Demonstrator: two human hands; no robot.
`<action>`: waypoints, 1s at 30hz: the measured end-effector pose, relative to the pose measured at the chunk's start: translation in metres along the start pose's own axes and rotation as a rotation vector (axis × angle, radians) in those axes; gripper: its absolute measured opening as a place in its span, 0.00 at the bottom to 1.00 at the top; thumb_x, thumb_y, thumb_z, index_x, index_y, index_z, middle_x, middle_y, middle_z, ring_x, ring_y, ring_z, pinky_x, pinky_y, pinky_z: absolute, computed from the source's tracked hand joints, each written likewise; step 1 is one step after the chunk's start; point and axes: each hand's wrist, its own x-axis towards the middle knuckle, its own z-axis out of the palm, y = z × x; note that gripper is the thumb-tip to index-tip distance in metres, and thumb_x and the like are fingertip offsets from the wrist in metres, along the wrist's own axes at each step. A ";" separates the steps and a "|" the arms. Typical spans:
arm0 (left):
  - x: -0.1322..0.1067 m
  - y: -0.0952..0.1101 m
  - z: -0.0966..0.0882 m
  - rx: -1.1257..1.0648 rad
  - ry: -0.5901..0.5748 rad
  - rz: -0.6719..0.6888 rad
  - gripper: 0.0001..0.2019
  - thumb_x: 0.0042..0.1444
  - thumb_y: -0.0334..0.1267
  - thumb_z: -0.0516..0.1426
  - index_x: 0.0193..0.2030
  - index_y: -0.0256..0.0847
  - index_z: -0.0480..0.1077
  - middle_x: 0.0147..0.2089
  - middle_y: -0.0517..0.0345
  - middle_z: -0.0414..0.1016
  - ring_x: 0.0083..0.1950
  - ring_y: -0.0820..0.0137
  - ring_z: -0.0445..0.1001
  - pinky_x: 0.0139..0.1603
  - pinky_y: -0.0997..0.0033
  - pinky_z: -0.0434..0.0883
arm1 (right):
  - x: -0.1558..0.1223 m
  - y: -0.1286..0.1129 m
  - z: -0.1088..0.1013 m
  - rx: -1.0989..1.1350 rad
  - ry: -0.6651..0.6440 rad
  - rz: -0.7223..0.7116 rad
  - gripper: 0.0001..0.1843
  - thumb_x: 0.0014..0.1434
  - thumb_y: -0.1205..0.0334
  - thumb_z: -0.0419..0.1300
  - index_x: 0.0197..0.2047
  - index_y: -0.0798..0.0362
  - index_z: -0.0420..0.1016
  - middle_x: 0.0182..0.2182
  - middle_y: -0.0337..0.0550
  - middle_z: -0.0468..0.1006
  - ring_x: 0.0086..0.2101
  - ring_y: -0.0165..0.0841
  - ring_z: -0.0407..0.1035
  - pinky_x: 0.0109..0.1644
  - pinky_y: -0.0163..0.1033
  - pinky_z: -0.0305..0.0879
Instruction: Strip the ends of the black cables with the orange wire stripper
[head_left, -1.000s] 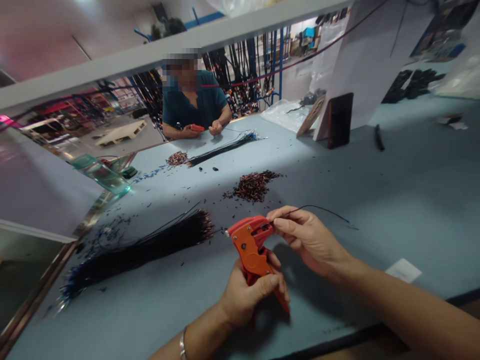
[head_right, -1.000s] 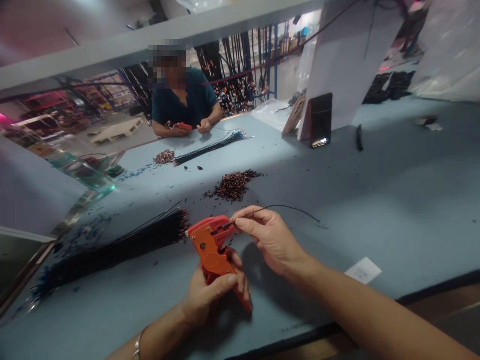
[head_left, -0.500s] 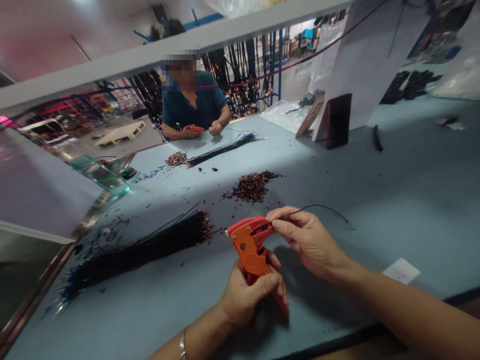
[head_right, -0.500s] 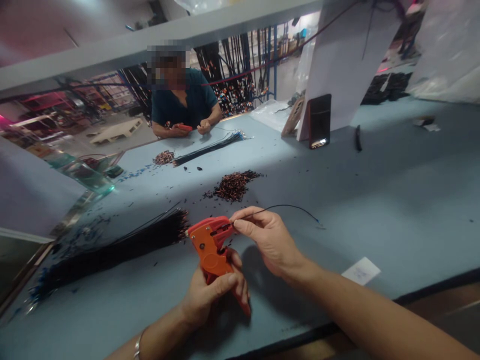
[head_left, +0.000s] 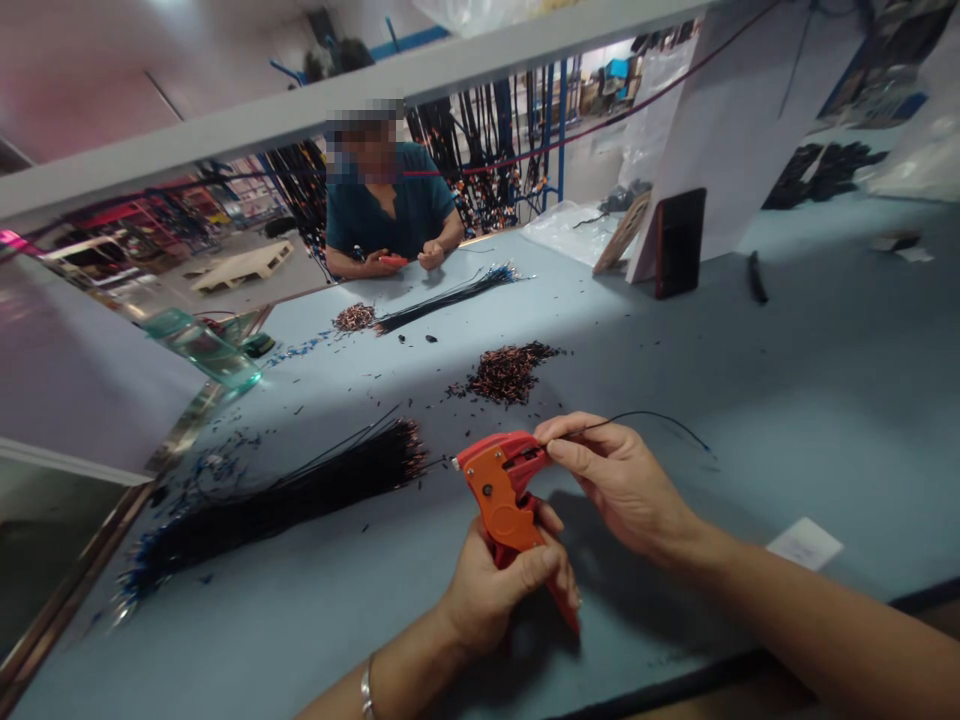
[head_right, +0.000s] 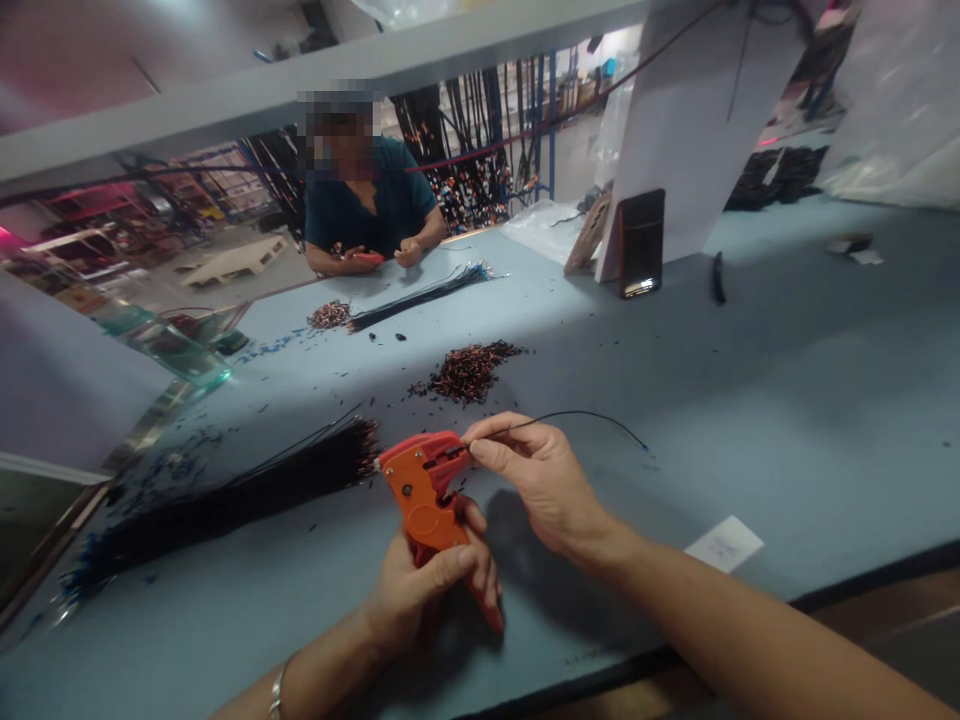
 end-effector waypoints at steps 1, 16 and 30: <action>0.000 0.000 0.000 0.002 0.002 0.002 0.16 0.54 0.42 0.64 0.42 0.35 0.65 0.23 0.63 0.72 0.24 0.71 0.75 0.29 0.68 0.75 | 0.000 0.000 0.000 -0.004 0.004 0.000 0.08 0.44 0.56 0.74 0.28 0.47 0.83 0.31 0.38 0.79 0.34 0.31 0.71 0.42 0.37 0.68; 0.003 -0.004 0.003 -0.008 0.038 0.004 0.18 0.53 0.42 0.65 0.43 0.37 0.64 0.19 0.68 0.69 0.19 0.74 0.72 0.25 0.70 0.73 | 0.001 0.003 -0.001 0.003 0.022 0.014 0.06 0.45 0.57 0.73 0.28 0.47 0.82 0.30 0.37 0.80 0.34 0.30 0.71 0.44 0.36 0.66; 0.001 -0.003 0.000 -0.011 0.046 0.001 0.17 0.52 0.40 0.66 0.43 0.35 0.66 0.21 0.65 0.71 0.20 0.71 0.74 0.25 0.69 0.74 | 0.003 0.002 -0.001 -0.012 0.018 0.023 0.07 0.45 0.57 0.73 0.28 0.48 0.82 0.29 0.38 0.79 0.33 0.31 0.70 0.42 0.38 0.68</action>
